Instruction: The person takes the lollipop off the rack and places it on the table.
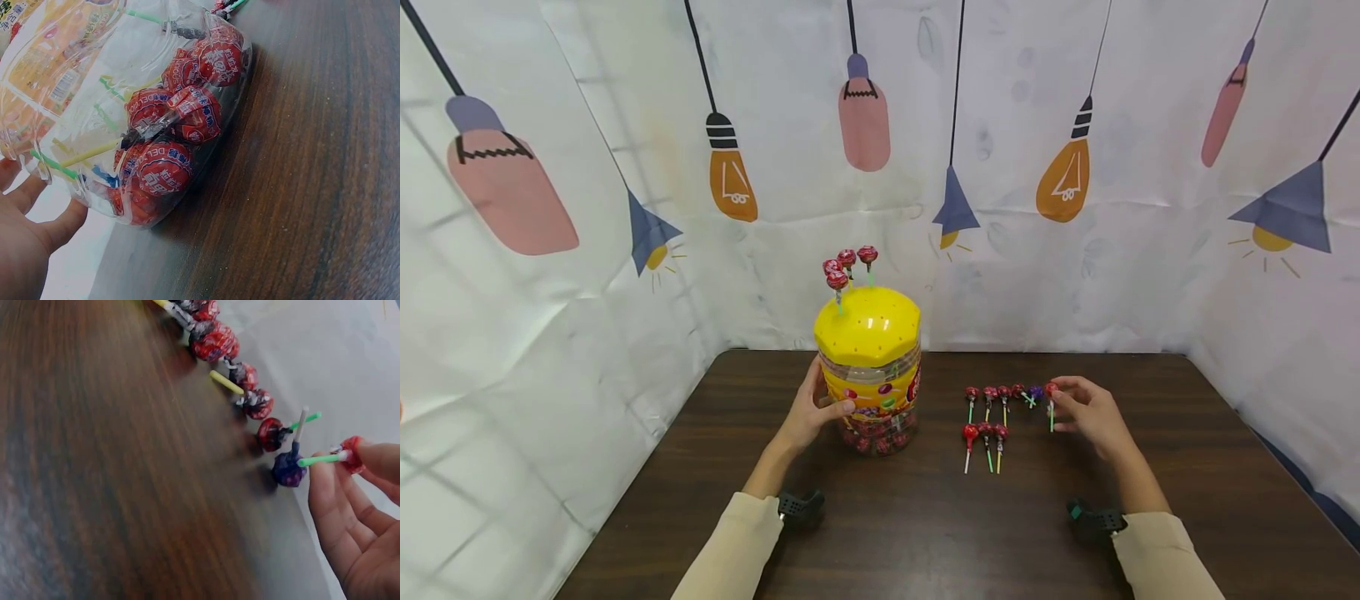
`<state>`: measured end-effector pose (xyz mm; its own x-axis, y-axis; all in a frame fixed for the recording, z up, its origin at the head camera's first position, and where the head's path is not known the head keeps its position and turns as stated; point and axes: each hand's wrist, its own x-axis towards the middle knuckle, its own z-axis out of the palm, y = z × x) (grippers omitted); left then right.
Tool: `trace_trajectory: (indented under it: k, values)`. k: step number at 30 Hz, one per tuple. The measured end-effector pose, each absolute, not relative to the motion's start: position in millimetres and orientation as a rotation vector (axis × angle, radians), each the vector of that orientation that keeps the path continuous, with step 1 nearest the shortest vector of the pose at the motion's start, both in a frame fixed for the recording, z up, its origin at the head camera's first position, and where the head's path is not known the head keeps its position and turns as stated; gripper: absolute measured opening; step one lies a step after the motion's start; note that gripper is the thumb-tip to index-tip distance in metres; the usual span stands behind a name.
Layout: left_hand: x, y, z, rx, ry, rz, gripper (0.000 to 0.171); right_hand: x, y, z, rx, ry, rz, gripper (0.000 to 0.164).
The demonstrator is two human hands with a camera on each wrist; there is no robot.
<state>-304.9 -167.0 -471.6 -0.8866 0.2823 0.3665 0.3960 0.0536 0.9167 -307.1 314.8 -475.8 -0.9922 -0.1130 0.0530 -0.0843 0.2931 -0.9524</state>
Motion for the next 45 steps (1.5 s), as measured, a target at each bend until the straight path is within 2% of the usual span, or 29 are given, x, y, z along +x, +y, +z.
trace_trajectory:
  k: [6, 24, 45]
  values:
    - [-305.0, -165.9, -469.9, -0.708, -2.227, -1.963, 0.098, -308.9, 318.3, -482.9, -0.121, 2.472, -1.736, 0.055]
    - [-305.8, -165.1, -469.4, -0.72, -2.212, -1.979, 0.096, -308.9, 317.9, -485.5, -0.179, 2.449, -1.54, 0.046]
    - [-307.5, -167.3, -473.0, -0.729, -2.211, -1.958, 0.098, -302.6, 313.7, -479.9, -0.136, 2.476, -1.465, 0.045]
